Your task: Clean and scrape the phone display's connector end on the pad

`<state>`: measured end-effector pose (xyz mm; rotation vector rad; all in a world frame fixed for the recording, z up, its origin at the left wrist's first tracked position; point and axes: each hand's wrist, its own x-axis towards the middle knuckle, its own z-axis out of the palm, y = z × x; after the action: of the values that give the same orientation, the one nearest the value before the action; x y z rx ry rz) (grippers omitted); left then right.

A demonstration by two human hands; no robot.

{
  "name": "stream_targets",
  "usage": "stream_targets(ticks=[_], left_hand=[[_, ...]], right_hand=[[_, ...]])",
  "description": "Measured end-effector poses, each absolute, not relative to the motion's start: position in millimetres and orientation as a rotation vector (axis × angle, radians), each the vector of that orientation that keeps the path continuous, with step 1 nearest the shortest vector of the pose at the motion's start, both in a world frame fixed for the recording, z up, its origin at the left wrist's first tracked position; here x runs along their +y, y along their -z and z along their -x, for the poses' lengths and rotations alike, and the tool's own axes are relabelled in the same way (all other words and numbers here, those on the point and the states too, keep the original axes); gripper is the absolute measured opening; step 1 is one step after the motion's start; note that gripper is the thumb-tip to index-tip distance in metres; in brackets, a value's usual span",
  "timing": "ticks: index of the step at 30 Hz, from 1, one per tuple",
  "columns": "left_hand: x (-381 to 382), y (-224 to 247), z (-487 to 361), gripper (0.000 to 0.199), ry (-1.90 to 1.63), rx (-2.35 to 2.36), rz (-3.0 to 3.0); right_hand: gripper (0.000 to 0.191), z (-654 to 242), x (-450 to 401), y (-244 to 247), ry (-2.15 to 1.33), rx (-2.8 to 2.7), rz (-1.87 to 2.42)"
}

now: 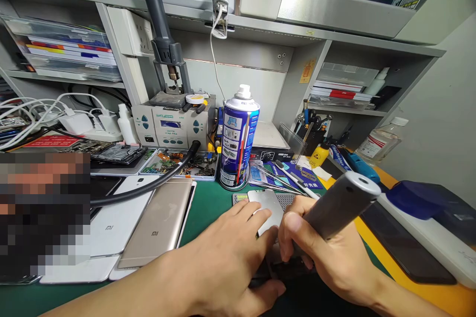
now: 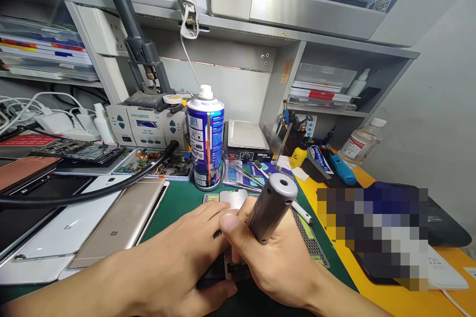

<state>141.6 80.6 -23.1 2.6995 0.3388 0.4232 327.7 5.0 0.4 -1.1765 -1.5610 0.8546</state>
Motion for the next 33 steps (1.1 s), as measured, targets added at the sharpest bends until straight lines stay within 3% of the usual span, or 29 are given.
stream_targets(ticks=[33], left_hand=[[80.1, 21.6, -140.7, 0.031, -0.395, 0.346, -2.689]], right_hand=[[0.055, -327.8, 3.7, 1.0, -0.818, -1.584, 1.216]])
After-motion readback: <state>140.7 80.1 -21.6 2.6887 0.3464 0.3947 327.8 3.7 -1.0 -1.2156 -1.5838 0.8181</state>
